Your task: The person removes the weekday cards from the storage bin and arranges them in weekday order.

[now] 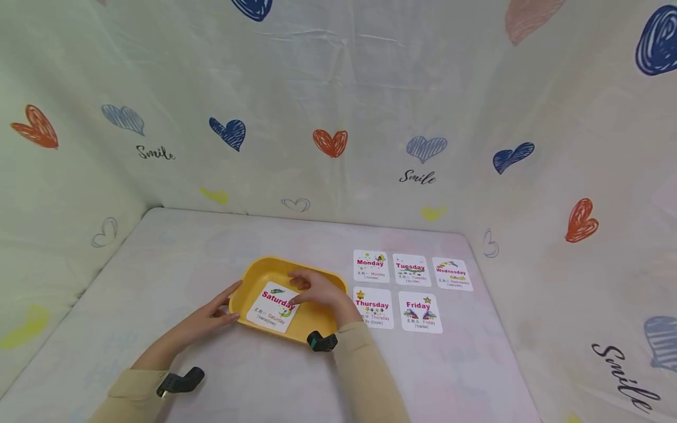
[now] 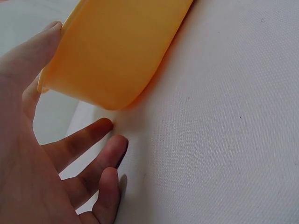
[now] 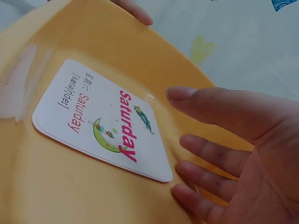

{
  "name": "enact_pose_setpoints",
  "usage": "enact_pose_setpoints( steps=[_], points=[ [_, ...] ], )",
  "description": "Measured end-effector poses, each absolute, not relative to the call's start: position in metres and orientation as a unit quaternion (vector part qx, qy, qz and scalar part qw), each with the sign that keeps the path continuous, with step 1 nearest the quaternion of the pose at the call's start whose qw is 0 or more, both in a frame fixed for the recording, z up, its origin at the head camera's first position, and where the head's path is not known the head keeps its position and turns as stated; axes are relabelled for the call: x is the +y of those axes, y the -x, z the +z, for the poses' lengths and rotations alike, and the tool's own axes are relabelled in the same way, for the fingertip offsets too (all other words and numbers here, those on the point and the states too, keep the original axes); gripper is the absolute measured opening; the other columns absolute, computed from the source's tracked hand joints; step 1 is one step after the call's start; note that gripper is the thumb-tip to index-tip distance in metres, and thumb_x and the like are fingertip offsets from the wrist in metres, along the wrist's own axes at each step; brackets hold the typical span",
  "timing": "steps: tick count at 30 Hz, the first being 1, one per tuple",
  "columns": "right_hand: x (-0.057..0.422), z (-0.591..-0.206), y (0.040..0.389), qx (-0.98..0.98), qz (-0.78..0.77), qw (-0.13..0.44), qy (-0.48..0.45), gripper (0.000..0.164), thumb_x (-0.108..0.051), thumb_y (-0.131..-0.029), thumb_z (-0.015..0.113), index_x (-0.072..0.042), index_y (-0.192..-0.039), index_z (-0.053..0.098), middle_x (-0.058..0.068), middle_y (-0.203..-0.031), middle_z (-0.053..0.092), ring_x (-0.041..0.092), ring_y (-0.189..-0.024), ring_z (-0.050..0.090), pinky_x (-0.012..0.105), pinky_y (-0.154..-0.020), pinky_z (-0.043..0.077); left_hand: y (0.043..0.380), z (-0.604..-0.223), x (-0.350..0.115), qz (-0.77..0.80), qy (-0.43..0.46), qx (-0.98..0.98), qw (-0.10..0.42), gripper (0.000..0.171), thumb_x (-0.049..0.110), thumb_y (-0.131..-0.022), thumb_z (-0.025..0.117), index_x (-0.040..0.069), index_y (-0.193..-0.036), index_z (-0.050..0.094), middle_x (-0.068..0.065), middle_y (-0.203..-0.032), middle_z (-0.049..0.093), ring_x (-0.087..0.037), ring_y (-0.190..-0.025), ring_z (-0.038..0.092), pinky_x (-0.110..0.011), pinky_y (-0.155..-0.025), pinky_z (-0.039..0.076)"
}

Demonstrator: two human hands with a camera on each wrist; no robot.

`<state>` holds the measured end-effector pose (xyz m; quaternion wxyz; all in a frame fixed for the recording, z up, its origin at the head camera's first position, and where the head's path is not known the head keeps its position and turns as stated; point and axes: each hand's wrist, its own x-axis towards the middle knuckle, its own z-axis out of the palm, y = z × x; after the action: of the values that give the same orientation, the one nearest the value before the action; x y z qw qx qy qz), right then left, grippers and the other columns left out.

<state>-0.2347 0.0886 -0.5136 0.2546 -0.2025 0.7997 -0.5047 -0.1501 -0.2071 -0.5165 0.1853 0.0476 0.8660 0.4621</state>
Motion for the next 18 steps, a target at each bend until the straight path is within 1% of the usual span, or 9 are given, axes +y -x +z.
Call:
enact_pose_setpoints(
  steps=[3,6,9,15,18],
  points=[
    [0.0883,-0.5172,0.2338,0.8,-0.505,0.257,0.196,0.064,-0.009,-0.081,0.079,-0.009,-0.139,0.053,0.005,-0.131,0.057,0.022,-0.118,0.053,0.035,-0.101,0.04,0.1486,-0.5164,-0.2067,0.462,-0.044,0.866,0.184,0.079,0.037,-0.091,0.069,0.025,-0.155,0.026,-0.016,-0.132,0.05,-0.02,-0.085,0.052,-0.038,-0.079,0.042],
    [0.0879,-0.5195,0.2332,0.809,-0.493,0.257,0.191,0.062,-0.011,-0.081,0.08,-0.011,-0.138,0.054,0.0,-0.132,0.058,0.017,-0.114,0.055,0.033,-0.099,0.041,0.147,-0.5165,-0.2066,0.463,-0.043,0.866,0.183,0.078,0.037,-0.09,0.069,0.026,-0.155,0.027,-0.016,-0.131,0.05,-0.02,-0.085,0.052,-0.038,-0.078,0.042],
    [0.0878,-0.5207,0.2327,0.815,-0.485,0.253,0.191,0.059,-0.011,-0.082,0.079,-0.012,-0.136,0.056,-0.002,-0.13,0.059,0.016,-0.111,0.056,0.032,-0.097,0.042,0.1462,-0.5165,-0.2067,0.463,-0.044,0.866,0.182,0.079,0.037,-0.09,0.069,0.026,-0.155,0.027,-0.016,-0.132,0.05,-0.02,-0.085,0.052,-0.038,-0.078,0.042],
    [0.0875,-0.52,0.2334,0.799,-0.507,0.267,0.183,0.053,-0.006,-0.085,0.074,-0.007,-0.135,0.056,0.005,-0.126,0.064,0.021,-0.116,0.058,0.035,-0.098,0.043,0.1478,-0.518,-0.2065,0.462,-0.043,0.867,0.179,0.078,0.037,-0.09,0.069,0.026,-0.155,0.027,-0.016,-0.133,0.05,-0.02,-0.086,0.052,-0.039,-0.079,0.042],
    [0.0873,-0.5196,0.2344,0.794,-0.512,0.272,0.182,0.051,-0.005,-0.085,0.074,-0.006,-0.133,0.057,0.005,-0.123,0.066,0.02,-0.116,0.059,0.034,-0.098,0.043,0.1475,-0.517,-0.2058,0.464,-0.043,0.866,0.178,0.078,0.036,-0.09,0.07,0.026,-0.155,0.027,-0.016,-0.132,0.051,-0.02,-0.086,0.052,-0.039,-0.078,0.042]
  ],
)
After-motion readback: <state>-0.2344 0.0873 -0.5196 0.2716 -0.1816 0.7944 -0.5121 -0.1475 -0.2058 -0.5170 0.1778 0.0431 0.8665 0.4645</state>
